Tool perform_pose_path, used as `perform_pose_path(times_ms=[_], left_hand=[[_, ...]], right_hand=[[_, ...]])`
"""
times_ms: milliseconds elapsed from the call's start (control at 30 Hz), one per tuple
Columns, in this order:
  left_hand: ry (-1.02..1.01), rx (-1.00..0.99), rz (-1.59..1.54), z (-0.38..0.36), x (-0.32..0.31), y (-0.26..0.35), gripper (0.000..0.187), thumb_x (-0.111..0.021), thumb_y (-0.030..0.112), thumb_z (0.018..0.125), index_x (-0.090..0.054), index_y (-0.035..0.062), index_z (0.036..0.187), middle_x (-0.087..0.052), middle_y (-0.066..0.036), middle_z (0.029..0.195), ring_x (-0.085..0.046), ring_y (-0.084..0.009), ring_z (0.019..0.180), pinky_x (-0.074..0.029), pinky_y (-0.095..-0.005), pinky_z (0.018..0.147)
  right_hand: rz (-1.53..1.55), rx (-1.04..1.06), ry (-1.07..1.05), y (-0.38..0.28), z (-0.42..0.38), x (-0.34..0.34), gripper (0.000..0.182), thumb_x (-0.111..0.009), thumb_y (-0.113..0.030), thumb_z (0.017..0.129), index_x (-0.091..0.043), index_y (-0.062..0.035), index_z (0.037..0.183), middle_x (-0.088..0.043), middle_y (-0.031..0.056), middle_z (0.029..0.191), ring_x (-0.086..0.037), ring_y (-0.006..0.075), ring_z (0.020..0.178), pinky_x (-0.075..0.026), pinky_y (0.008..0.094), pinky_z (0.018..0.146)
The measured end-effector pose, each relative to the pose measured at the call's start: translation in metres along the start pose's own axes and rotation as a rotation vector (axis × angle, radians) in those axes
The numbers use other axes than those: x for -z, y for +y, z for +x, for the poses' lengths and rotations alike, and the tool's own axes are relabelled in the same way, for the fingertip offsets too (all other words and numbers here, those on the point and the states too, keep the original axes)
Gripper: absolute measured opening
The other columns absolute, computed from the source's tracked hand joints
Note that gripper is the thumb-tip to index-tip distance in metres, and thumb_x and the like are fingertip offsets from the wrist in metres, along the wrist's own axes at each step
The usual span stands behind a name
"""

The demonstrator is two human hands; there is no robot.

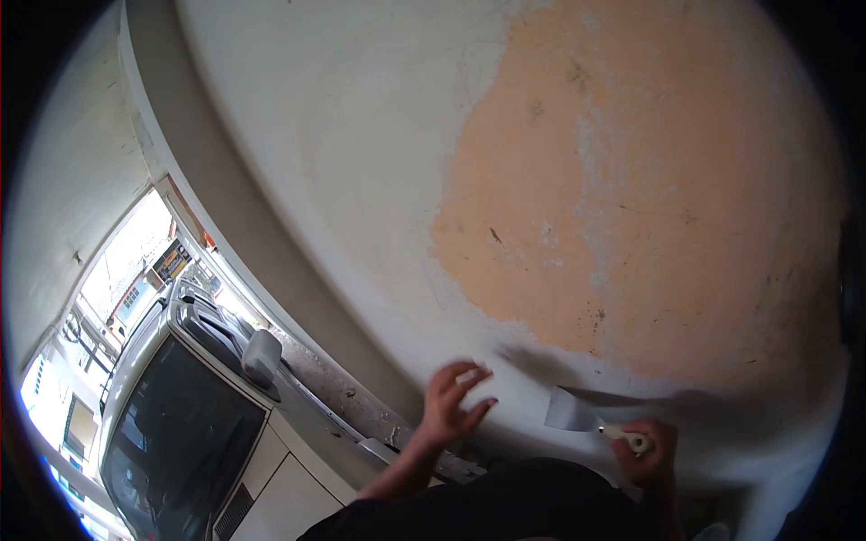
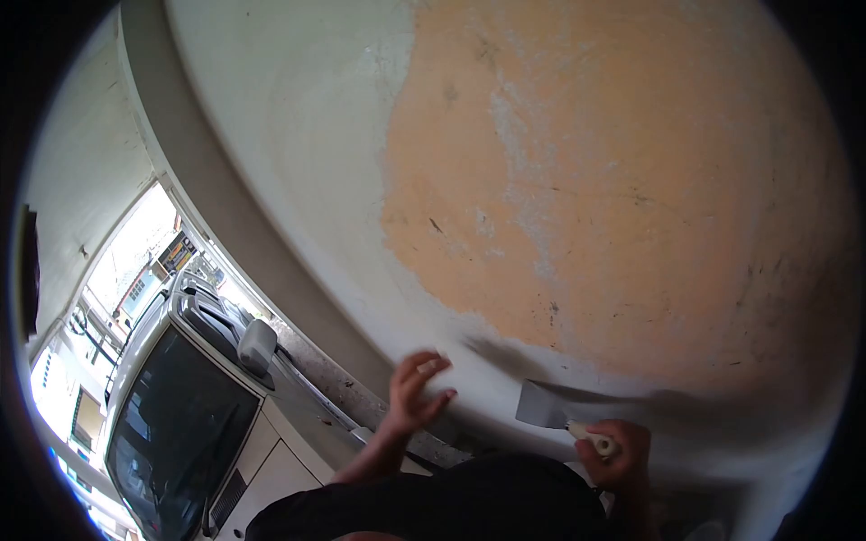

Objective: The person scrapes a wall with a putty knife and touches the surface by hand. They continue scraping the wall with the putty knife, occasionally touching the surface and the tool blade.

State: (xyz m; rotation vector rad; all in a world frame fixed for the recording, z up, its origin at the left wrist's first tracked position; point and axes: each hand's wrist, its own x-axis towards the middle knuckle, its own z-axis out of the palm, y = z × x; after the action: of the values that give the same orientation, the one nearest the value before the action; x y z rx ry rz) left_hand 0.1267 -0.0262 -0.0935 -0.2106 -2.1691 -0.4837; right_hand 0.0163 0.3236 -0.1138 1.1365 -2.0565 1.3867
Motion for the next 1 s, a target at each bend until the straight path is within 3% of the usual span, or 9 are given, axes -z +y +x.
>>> perform_pose_path(times_ms=[67, 167, 333, 633, 667, 700, 833, 867, 1000], left_hand=[[0.013, -0.138, 0.298, 0.044, 0.018, -0.012, 0.068, -0.079, 0.049, 0.085, -0.062, 0.0051, 0.135, -0.057, -0.024, 0.143, -0.051, -0.0465, 0.136, -0.042, -0.0560, 0.110], [0.055, -0.264, 0.420, 0.097, 0.023, -0.016, 0.093, -0.060, 0.073, 0.088, -0.047, 0.0081, 0.153, -0.039, -0.020, 0.162, -0.027, -0.0432, 0.154, -0.016, -0.0592, 0.124], [-0.013, -0.311, 0.843, 0.120, 0.013, -0.020, 0.112, -0.042, 0.084, 0.089, -0.036, -0.0061, 0.155, -0.032, -0.027, 0.163, -0.018, -0.0393, 0.157, -0.001, -0.0637, 0.123], [0.104, -0.142, 0.788, 0.192, 0.045, 0.008, 0.118, -0.035, 0.090, 0.085, -0.027, 0.0011, 0.161, -0.022, -0.015, 0.170, -0.007, -0.0321, 0.160, 0.013, -0.0658, 0.119], [0.100, -0.133, 0.791, 0.198, 0.047, 0.008, 0.118, -0.035, 0.090, 0.085, -0.027, 0.0011, 0.161, -0.022, -0.015, 0.170, -0.007, -0.0321, 0.160, 0.013, -0.0658, 0.119], [0.137, -0.153, 0.776, 0.204, 0.048, 0.009, 0.116, -0.037, 0.089, 0.085, -0.027, 0.0028, 0.162, -0.022, -0.015, 0.170, -0.009, -0.0331, 0.160, 0.011, -0.0664, 0.119], [0.070, -0.153, 0.645, 0.193, 0.055, 0.027, 0.106, -0.045, 0.084, 0.087, -0.033, 0.0090, 0.161, -0.026, -0.015, 0.169, -0.017, -0.0341, 0.158, 0.004, -0.0678, 0.120], [0.112, -0.207, 0.658, 0.189, 0.061, 0.034, 0.084, -0.060, 0.071, 0.089, -0.057, 0.0106, 0.147, -0.049, -0.015, 0.157, -0.040, -0.0338, 0.149, -0.005, -0.0623, 0.123], [0.238, -0.368, 0.197, 0.183, 0.070, 0.041, 0.038, -0.075, 0.042, 0.088, -0.078, 0.0119, 0.111, -0.075, -0.008, 0.117, -0.067, -0.0294, 0.121, -0.018, -0.0511, 0.124]], right_hand=[[-0.025, -0.171, 0.073, 0.005, -0.013, 0.005, 0.025, -0.084, -0.019, 0.074, -0.071, -0.0096, 0.093, -0.068, 0.0087, 0.095, -0.062, 0.0288, 0.092, -0.048, 0.0396, 0.088], [0.023, -0.203, 0.048, 0.003, 0.002, 0.020, 0.024, -0.083, -0.018, 0.073, -0.070, -0.0100, 0.092, -0.065, 0.0081, 0.094, -0.060, 0.0275, 0.092, -0.047, 0.0382, 0.087], [-0.008, -0.102, 0.079, 0.001, 0.018, 0.032, 0.027, -0.083, -0.019, 0.073, -0.069, -0.0096, 0.094, -0.064, 0.0072, 0.094, -0.058, 0.0257, 0.093, -0.046, 0.0379, 0.087], [0.328, -0.355, 0.151, 0.030, 0.003, 0.049, 0.048, -0.082, -0.048, 0.081, -0.062, -0.0071, 0.098, -0.059, 0.0079, 0.097, -0.057, 0.0205, 0.090, -0.048, 0.0390, 0.085], [0.373, -0.347, 0.249, 0.028, 0.004, 0.044, 0.061, -0.083, -0.057, 0.078, -0.060, -0.0060, 0.102, -0.056, 0.0069, 0.096, -0.058, 0.0177, 0.078, -0.048, 0.0329, 0.067], [0.416, -0.337, 0.351, 0.025, 0.005, 0.041, 0.074, -0.083, -0.066, 0.074, -0.057, -0.0049, 0.106, -0.053, 0.0060, 0.096, -0.059, 0.0149, 0.065, -0.048, 0.0267, 0.048], [0.422, -0.311, 0.408, 0.022, 0.007, 0.039, 0.085, -0.084, -0.070, 0.068, -0.057, -0.0037, 0.113, -0.055, 0.0085, 0.100, -0.063, 0.0180, 0.071, -0.053, 0.0304, 0.053], [0.236, -0.131, 0.378, 0.024, 0.012, 0.043, 0.078, -0.085, -0.066, 0.070, -0.061, -0.0041, 0.110, -0.059, 0.0089, 0.099, -0.064, 0.0194, 0.074, -0.053, 0.0312, 0.056], [-0.066, 0.395, 0.270, -0.013, 0.074, 0.063, 0.069, -0.090, -0.057, 0.070, -0.066, -0.0049, 0.108, -0.067, 0.0085, 0.096, -0.065, 0.0215, 0.074, -0.053, 0.0296, 0.058]])
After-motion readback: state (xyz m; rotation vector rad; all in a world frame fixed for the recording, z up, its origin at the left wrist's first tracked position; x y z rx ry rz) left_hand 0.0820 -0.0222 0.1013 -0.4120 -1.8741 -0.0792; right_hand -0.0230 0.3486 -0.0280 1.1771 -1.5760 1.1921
